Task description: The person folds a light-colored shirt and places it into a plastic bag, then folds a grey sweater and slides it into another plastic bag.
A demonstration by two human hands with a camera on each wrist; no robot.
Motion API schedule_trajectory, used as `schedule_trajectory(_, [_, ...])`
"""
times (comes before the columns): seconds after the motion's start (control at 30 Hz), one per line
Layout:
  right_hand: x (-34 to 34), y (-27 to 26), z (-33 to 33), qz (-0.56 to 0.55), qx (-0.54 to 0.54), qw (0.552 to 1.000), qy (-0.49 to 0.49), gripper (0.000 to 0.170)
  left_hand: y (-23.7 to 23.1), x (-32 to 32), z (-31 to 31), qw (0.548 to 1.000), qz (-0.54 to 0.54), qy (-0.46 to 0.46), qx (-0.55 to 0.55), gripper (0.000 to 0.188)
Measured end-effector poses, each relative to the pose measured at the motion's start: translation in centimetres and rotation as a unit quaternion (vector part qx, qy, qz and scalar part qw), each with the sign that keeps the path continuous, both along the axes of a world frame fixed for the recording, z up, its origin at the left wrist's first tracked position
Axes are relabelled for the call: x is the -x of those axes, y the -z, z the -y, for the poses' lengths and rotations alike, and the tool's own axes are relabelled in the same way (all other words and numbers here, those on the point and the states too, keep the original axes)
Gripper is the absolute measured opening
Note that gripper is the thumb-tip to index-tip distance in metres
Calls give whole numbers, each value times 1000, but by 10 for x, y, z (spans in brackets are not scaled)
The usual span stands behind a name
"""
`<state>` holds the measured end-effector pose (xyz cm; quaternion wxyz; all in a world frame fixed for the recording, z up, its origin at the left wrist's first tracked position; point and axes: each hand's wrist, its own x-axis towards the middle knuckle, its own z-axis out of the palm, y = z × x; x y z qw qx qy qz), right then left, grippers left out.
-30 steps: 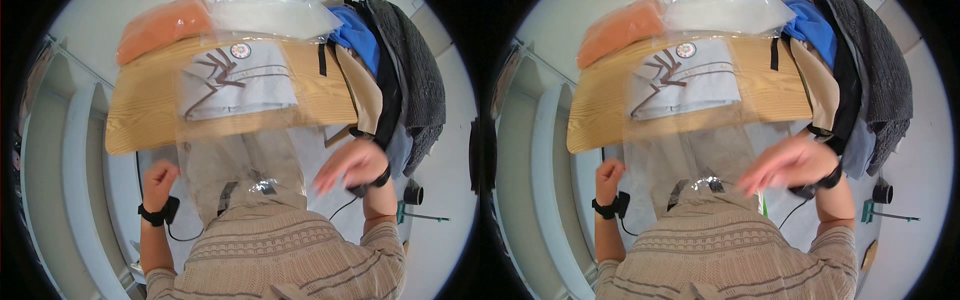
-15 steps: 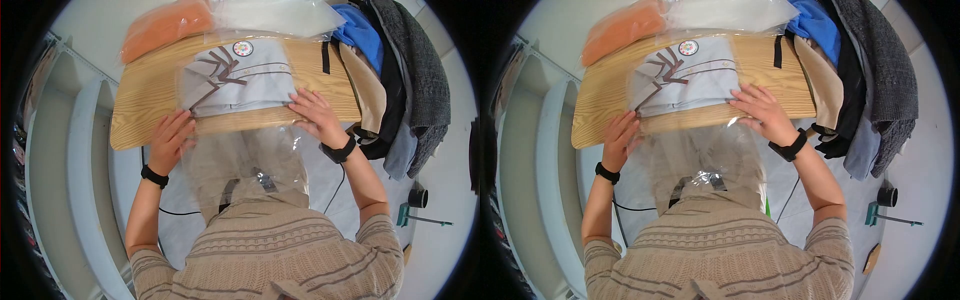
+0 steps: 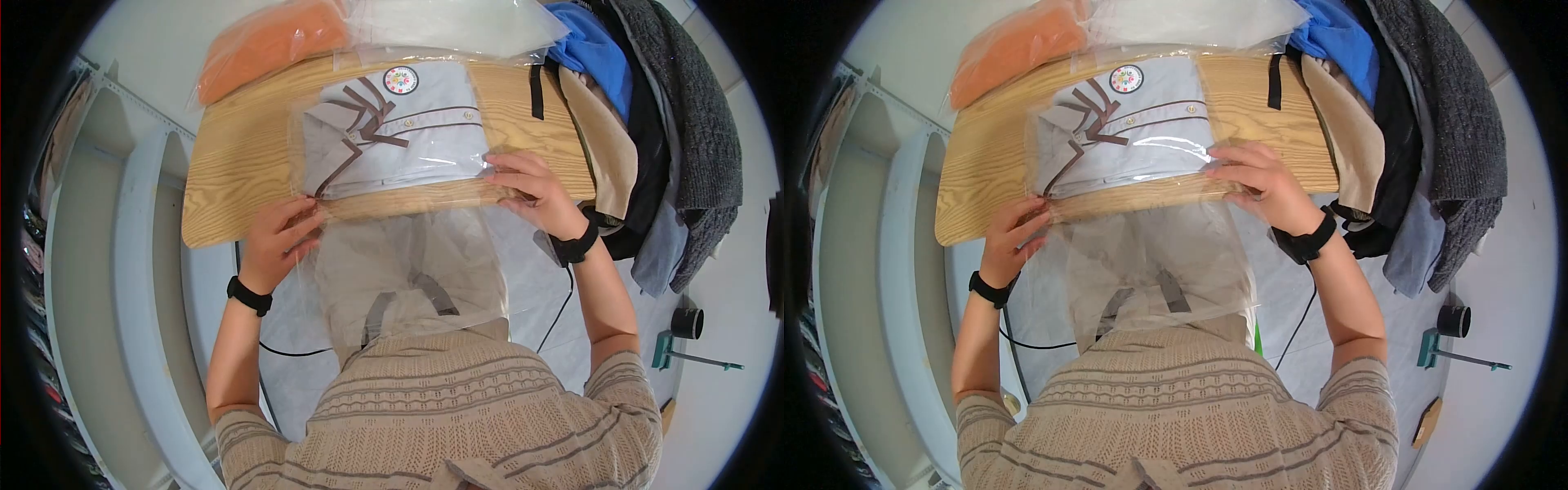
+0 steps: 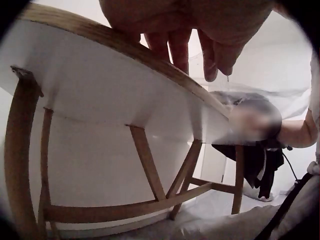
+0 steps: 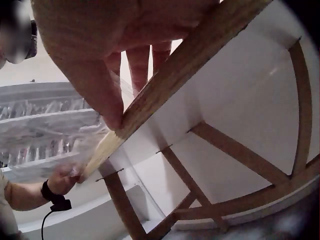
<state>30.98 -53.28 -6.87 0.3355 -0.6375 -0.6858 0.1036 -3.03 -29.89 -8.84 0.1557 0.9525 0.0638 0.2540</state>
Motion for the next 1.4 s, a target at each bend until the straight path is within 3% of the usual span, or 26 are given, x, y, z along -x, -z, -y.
schedule_trajectory(0.13, [2,-7,0,122,-35,992,-8,52,-1,2,-2,1000,8,9,3,34])
schedule_trajectory(0.27, [-1,-5,3,141,-35,989,10,55,3,3,-5,998,15,-11,57,31])
schedule_trajectory(0.33, [-2,1,3,2,-39,999,23,56,5,3,-8,998,20,-5,60,31])
schedule_trajectory(0.37, [-1,3,3,-40,-57,997,32,48,6,3,-9,998,23,-7,61,30])
schedule_trajectory(0.4, [-2,6,3,-40,-55,997,38,48,7,4,-9,998,23,-2,63,30])
schedule_trajectory(0.5, [-2,13,1,0,-99,995,-4,23,8,3,-8,998,21,-12,61,29])
schedule_trajectory(0.63, [-13,25,5,-10,-95,995,-5,21,8,6,-10,998,18,-18,62,30])
schedule_trajectory(0.73, [-8,21,3,-93,-90,991,14,19,14,8,-11,996,41,-24,70,29])
schedule_trajectory(0.8, [3,16,2,-34,-103,993,36,17,11,7,-8,995,59,-29,73,28])
schedule_trajectory(0.87, [6,14,2,31,-80,996,15,16,0,3,-5,996,68,-29,-45,25])
schedule_trajectory(0.93, [4,16,1,95,-56,994,-6,15,-2,5,-9,998,43,-15,-31,23])
schedule_trajectory(1.0, [-2,21,0,62,-28,998,-2,16,0,5,-11,1000,19,-3,-14,20])
schedule_trajectory(1.07, [-3,19,-2,12,-21,1000,17,15,1,5,-14,986,10,-61,155,16])
schedule_trajectory(1.1, [-3,18,-2,-36,-13,998,39,14,2,4,-15,986,10,-62,154,16])
schedule_trajectory(1.17, [1,18,-4,-57,-23,996,62,13,4,3,-16,907,32,-147,393,14])
schedule_trajectory(1.2, [3,18,-6,-77,-34,993,86,15,7,2,-22,908,34,-147,391,14])
schedule_trajectory(1.27, [3,18,-11,-121,-29,988,94,17,12,0,-37,975,24,-162,151,15])
schedule_trajectory(1.3, [4,17,-14,-168,-22,980,102,20,2,-6,-38,994,21,-102,15,19])
schedule_trajectory(1.33, [5,15,-17,-167,-26,980,100,20,-1,-12,-37,994,22,-102,11,19])
schedule_trajectory(1.4, [8,11,-22,-328,88,913,227,22,-7,-21,-35,978,66,-110,165,23])
